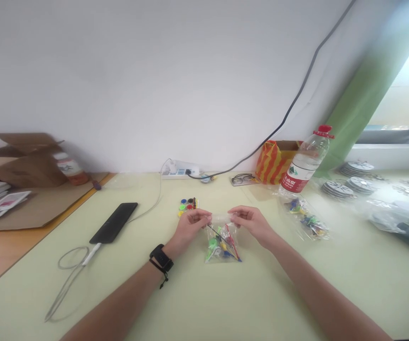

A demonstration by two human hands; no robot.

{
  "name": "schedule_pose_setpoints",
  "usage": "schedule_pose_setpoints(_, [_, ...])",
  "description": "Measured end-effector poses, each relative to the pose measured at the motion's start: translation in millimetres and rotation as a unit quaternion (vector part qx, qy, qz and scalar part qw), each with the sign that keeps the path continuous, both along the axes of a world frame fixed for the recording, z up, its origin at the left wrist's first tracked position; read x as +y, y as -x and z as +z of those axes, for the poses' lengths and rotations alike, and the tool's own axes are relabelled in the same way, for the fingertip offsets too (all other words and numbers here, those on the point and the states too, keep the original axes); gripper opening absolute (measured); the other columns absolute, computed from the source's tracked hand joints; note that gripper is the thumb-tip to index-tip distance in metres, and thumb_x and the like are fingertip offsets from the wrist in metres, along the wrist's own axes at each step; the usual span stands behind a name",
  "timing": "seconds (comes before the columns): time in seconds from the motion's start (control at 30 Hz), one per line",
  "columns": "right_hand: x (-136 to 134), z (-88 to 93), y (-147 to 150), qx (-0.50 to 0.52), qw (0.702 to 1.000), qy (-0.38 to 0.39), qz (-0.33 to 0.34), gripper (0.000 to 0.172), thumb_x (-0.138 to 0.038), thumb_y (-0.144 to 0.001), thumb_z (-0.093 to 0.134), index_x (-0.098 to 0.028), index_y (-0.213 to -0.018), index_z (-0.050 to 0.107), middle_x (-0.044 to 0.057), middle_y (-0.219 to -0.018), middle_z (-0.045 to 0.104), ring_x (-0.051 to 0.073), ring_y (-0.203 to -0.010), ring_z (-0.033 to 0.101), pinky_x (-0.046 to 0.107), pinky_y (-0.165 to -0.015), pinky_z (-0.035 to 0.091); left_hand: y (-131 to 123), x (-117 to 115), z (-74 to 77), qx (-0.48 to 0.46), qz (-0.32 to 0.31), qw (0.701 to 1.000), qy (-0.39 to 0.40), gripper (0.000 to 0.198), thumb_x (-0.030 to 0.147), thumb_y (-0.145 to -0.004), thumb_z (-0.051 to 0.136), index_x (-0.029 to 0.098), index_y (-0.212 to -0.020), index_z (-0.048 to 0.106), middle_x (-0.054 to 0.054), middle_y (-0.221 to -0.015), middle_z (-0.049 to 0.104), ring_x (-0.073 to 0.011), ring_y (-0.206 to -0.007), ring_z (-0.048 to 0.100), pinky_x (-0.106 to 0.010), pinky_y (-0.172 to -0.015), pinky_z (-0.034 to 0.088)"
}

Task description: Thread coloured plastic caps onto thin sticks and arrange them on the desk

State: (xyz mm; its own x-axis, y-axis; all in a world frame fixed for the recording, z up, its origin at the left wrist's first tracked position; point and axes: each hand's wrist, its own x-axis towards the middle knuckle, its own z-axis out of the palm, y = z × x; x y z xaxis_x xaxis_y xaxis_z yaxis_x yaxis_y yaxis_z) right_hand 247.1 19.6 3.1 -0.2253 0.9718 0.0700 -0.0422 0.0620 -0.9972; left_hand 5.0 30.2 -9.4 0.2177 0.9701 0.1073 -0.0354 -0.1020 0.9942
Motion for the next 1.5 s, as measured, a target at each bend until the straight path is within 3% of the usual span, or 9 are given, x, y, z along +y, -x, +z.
schedule_pose_setpoints(0.37, [3.3,-8.3,1.0,0.077,0.995,0.064,-0.028,0.030,-0.037,-0.070,0.084,-0.018,-0.094,0.083,0.006,-0.079,0.070,0.015,-0.072,0.056,0.031,-0.071,0.046,2.9,1.8,-2.4,-0.049,0.002,0.999,0.023,0.021,0.031,-0.080,0.079,0.017,-0.095,0.082,-0.008,-0.085,0.074,-0.0166,-0.078,0.063,-0.028,-0.074,0.049])
schedule_pose_setpoints(0.6, [0.5,-3.1,2.5,0.063,0.998,0.021,-0.017,0.023,-0.036,-0.075,0.078,-0.018,-0.088,0.083,0.004,-0.072,0.067,0.015,-0.069,0.055,0.030,-0.069,0.046,2.2,3.6,-2.5,-0.045,0.014,0.999,0.019,0.024,0.035,-0.078,0.082,0.017,-0.093,0.083,-0.008,-0.086,0.075,-0.0162,-0.078,0.062,-0.027,-0.076,0.051])
schedule_pose_setpoints(0.73, [-1.9,0.0,3.3,0.006,1.000,-0.013,-0.023,0.027,-0.042,-0.078,0.077,-0.018,-0.089,0.082,0.004,-0.076,0.069,0.016,-0.071,0.057,0.031,-0.069,0.047,2.4,4.3,-6.3,-0.016,0.032,0.999,-0.002,0.028,0.035,-0.073,0.087,0.017,-0.094,0.082,-0.007,-0.087,0.075,-0.0171,-0.080,0.065,-0.028,-0.075,0.052])
schedule_pose_setpoints(0.9, [-1.1,-2.9,4.8,-0.023,0.999,-0.020,-0.037,0.038,-0.042,-0.074,0.082,-0.019,-0.103,0.079,0.004,-0.083,0.072,0.018,-0.077,0.062,0.032,-0.073,0.050,1.8,4.3,-7.2,-0.007,0.038,0.999,-0.017,0.041,0.036,-0.074,0.087,0.019,-0.109,0.079,-0.005,-0.084,0.075,-0.0171,-0.081,0.068,-0.029,-0.078,0.054])
schedule_pose_setpoints(1.03, [1.1,-5.3,5.1,-0.034,0.998,-0.031,-0.039,0.032,-0.042,-0.074,0.082,-0.018,-0.095,0.078,0.006,-0.085,0.073,0.018,-0.077,0.063,0.032,-0.072,0.050,0.5,4.3,-5.2,0.016,0.049,0.998,-0.024,0.031,0.037,-0.072,0.087,0.017,-0.094,0.081,-0.008,-0.091,0.078,-0.0201,-0.085,0.070,-0.031,-0.080,0.055])
schedule_pose_setpoints(1.3, [1.0,-3.7,2.1,-0.029,0.998,-0.042,-0.046,0.021,-0.038,-0.077,0.077,-0.020,-0.088,0.081,0.003,-0.076,0.071,0.016,-0.071,0.060,0.030,-0.069,0.050,2.4,5.8,-7.7,0.020,0.034,0.999,-0.028,0.017,0.031,-0.080,0.079,0.019,-0.093,0.080,-0.007,-0.092,0.078,-0.0191,-0.088,0.069,-0.029,-0.081,0.054])
schedule_pose_setpoints(1.5, [0.8,-4.4,2.0,-0.023,0.998,-0.028,-0.052,0.025,-0.037,-0.078,0.075,-0.020,-0.094,0.082,0.006,-0.083,0.075,0.017,-0.070,0.064,0.033,-0.071,0.052,-0.6,4.8,-5.1,0.022,0.046,0.998,-0.037,0.016,0.030,-0.082,0.075,0.019,-0.092,0.079,-0.008,-0.092,0.078,-0.0212,-0.088,0.070,-0.030,-0.077,0.054])
